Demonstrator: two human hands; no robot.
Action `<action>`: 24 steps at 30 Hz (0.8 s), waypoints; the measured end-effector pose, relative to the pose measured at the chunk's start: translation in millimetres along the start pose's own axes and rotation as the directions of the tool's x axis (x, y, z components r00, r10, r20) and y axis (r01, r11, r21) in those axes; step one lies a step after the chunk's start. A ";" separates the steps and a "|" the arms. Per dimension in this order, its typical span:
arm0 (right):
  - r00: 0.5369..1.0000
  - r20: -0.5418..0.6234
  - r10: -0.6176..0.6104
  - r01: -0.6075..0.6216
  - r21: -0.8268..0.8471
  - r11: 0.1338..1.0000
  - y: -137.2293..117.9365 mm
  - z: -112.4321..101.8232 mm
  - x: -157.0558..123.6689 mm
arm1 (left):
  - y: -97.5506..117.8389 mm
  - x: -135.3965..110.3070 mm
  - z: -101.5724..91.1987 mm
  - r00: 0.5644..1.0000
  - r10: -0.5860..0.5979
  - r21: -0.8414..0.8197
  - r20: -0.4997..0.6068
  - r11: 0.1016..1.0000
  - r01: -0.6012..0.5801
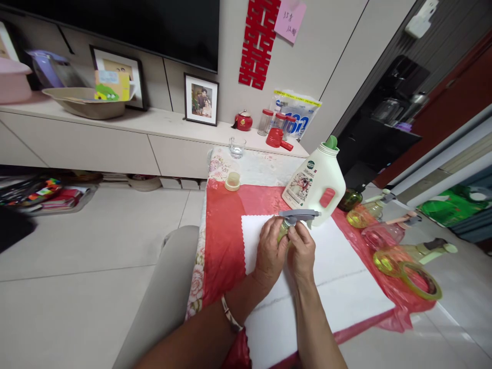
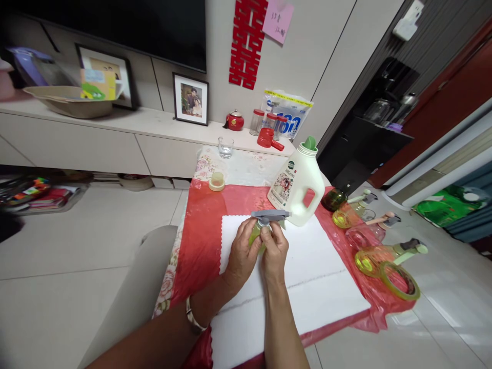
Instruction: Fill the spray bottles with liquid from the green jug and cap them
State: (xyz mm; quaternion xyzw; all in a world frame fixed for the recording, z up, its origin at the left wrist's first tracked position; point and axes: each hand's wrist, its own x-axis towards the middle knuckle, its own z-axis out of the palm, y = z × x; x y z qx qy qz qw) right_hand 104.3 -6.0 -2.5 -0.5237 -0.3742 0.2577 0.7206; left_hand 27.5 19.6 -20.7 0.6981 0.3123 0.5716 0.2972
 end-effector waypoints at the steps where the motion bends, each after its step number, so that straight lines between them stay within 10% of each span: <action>1: 1.000 -0.009 0.004 -0.004 0.000 1.000 0.2 0.1 0.3 | 0.5 0.3 -0.2 1.000 -0.002 -0.001 -0.001 1.000 0.002; 24: 1.000 -0.019 0.022 -0.021 0.031 0.999 0.4 -0.4 0.9 | -0.7 -1.4 0.1 1.000 0.000 0.010 -0.014 1.000 0.000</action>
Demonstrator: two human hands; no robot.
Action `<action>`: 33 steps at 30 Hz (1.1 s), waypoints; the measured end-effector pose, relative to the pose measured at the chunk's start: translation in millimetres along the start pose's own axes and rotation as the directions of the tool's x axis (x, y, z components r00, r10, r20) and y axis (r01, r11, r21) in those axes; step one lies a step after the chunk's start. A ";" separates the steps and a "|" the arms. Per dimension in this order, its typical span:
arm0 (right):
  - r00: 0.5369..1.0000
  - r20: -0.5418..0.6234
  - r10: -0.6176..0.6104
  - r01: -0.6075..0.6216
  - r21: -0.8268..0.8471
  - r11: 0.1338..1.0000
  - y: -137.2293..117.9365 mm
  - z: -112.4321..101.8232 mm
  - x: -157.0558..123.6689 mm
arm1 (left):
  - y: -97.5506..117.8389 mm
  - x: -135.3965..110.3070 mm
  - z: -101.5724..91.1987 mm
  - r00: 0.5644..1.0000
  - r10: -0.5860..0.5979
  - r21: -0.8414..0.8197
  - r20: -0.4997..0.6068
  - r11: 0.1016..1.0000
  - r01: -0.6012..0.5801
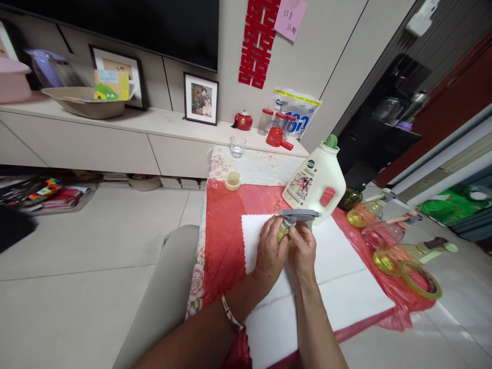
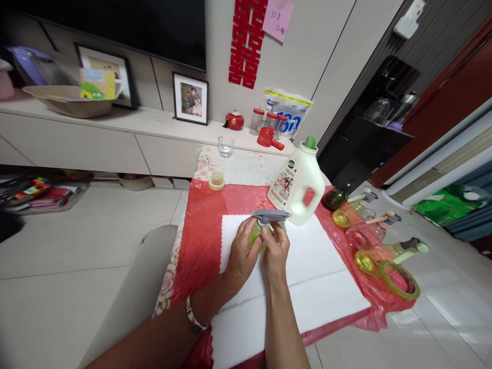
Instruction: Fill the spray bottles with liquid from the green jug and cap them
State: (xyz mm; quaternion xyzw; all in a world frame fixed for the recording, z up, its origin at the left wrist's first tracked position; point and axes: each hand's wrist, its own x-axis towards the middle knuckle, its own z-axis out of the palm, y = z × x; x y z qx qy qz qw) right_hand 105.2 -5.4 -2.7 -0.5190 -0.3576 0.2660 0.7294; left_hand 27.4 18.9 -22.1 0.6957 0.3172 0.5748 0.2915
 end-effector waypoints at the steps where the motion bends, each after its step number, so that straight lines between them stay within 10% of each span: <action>1: 1.000 0.018 0.001 -0.001 -0.005 1.000 0.1 -1.3 -0.1 | -0.1 0.2 -0.1 1.000 0.005 0.000 0.000 1.000 -0.005; 33: 0.996 0.087 -0.003 0.006 -0.032 0.999 7.4 -8.9 0.3 | 2.2 1.5 -0.6 1.000 -0.018 -0.018 0.009 1.000 0.018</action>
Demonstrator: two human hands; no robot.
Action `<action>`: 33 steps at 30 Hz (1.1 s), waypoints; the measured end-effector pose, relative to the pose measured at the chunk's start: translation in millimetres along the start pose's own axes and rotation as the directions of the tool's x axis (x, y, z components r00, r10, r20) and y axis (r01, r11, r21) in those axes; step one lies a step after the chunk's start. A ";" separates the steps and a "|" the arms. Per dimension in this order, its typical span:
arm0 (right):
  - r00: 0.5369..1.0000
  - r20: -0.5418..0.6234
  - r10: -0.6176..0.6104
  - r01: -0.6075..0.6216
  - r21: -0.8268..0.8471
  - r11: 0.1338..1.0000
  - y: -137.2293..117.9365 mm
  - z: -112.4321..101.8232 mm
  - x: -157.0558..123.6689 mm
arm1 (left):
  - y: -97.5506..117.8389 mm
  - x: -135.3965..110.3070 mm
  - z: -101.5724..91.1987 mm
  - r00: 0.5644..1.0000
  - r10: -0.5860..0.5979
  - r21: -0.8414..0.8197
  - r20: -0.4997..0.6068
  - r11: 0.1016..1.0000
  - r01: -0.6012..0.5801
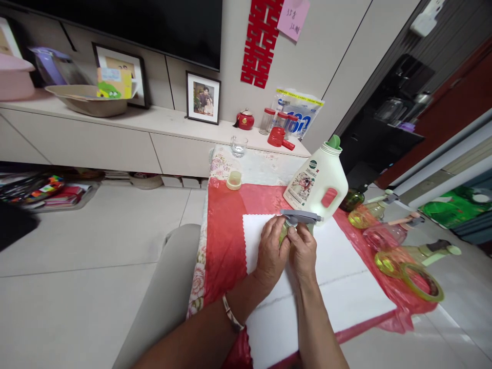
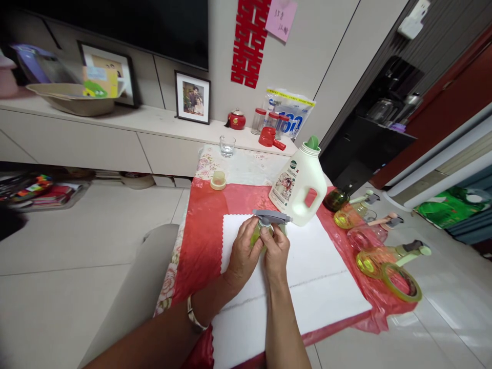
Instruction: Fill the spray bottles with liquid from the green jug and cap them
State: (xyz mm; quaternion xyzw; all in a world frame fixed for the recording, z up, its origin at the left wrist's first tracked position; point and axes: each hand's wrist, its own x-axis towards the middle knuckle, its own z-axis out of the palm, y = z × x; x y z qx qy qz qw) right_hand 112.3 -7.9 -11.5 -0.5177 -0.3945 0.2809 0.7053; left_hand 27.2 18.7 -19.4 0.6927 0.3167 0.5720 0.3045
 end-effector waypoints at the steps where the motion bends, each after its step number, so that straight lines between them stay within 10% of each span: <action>1: 1.000 -0.006 0.002 -0.002 0.002 1.000 -0.3 0.2 0.1 | 0.0 0.0 -0.2 1.000 -0.003 -0.001 0.002 1.000 0.003; 33: 0.997 -0.061 -0.040 0.041 0.019 0.999 -0.3 7.3 1.2 | 3.2 0.8 -2.0 1.000 -0.013 -0.013 0.004 1.000 0.013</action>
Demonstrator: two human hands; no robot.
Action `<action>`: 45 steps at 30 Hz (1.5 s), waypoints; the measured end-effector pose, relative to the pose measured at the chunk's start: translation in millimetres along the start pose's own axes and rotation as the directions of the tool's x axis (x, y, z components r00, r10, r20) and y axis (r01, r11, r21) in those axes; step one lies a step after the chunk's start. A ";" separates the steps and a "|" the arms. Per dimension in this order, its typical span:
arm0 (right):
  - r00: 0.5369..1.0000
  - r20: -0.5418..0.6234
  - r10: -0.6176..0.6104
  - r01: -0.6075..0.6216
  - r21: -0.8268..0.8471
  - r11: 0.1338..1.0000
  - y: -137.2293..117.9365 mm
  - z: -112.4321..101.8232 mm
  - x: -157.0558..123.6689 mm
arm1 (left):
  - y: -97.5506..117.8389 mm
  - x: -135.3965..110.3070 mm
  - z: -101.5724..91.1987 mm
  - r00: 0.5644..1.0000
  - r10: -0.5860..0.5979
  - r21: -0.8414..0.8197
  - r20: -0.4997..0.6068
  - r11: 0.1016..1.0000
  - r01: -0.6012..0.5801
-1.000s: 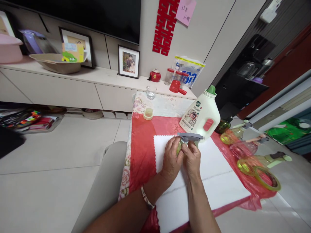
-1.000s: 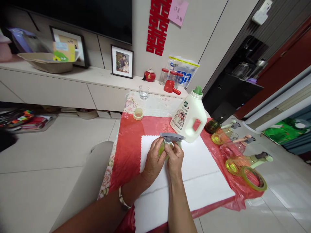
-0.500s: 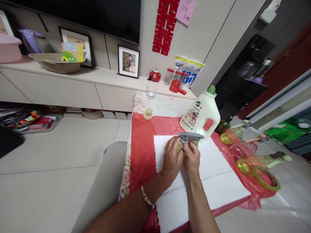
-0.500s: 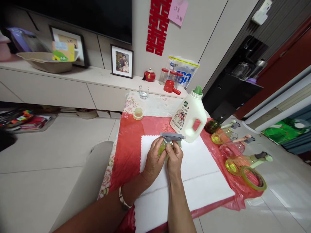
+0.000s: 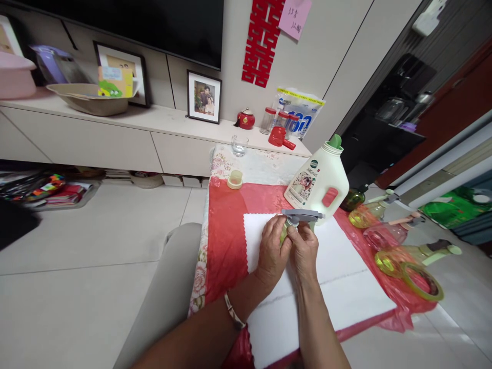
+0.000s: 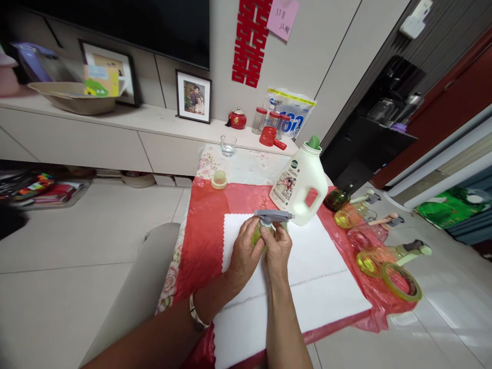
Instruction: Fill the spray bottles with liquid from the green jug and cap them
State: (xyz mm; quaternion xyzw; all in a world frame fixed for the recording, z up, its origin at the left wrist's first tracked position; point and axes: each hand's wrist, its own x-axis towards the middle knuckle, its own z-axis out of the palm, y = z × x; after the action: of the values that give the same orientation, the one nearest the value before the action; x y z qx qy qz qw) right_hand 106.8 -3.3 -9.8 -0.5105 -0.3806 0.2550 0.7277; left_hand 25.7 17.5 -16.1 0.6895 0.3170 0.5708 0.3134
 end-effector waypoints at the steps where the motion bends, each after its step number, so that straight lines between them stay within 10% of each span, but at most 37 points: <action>1: 1.000 0.006 -0.002 0.002 -0.001 1.000 0.0 -0.4 0.0 | 0.3 0.2 -0.2 1.000 -0.002 0.000 0.002 1.000 0.002; 31: 0.989 -0.045 0.142 -0.140 0.037 0.989 -10.4 3.9 1.6 | -0.3 -1.4 3.4 0.999 -0.006 0.067 0.041 0.998 0.004; 45: 0.944 0.197 0.263 -0.210 -0.255 0.944 -37.8 -8.9 5.2 | -8.7 -9.6 5.6 0.981 -0.180 0.064 0.069 0.982 0.176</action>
State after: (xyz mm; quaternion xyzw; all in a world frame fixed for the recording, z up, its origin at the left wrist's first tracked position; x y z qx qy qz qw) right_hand 116.4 -17.4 25.5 -0.6010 -0.4241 0.3521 0.5787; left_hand 29.1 14.7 -29.5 0.6878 0.3818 0.5051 0.3549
